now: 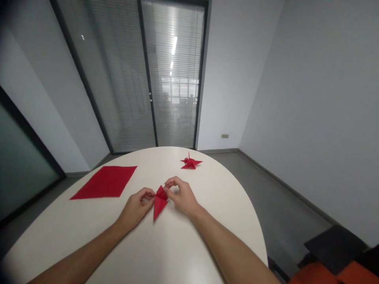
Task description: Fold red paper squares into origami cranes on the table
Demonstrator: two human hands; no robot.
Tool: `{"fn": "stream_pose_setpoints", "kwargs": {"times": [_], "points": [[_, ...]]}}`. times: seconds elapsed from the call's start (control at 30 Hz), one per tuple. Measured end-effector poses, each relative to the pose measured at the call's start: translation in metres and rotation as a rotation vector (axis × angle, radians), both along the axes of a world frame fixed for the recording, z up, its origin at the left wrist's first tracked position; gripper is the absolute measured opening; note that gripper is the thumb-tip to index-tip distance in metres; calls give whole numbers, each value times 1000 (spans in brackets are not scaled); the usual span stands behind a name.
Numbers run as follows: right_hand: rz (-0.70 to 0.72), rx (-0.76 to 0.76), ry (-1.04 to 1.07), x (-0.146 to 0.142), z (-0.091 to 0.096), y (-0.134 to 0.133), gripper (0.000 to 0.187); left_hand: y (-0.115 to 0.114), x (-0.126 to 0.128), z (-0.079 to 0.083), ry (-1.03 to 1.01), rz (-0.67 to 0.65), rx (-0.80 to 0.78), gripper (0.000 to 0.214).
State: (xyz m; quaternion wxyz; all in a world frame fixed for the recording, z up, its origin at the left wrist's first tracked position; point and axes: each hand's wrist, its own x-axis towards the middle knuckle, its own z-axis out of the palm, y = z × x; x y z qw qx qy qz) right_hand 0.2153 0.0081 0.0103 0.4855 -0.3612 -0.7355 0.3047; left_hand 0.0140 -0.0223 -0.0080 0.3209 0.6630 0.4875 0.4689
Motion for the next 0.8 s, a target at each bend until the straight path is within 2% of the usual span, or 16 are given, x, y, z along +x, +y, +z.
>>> {"fn": "stream_pose_setpoints", "kwargs": {"times": [0.43,0.8], "points": [[130,-130,161,-5,-3,2,18,1,-1,-1,43,0,25,10],[125,-212,170,-4,0,0,26,0,-1,-1,52,0,31,9]]}}
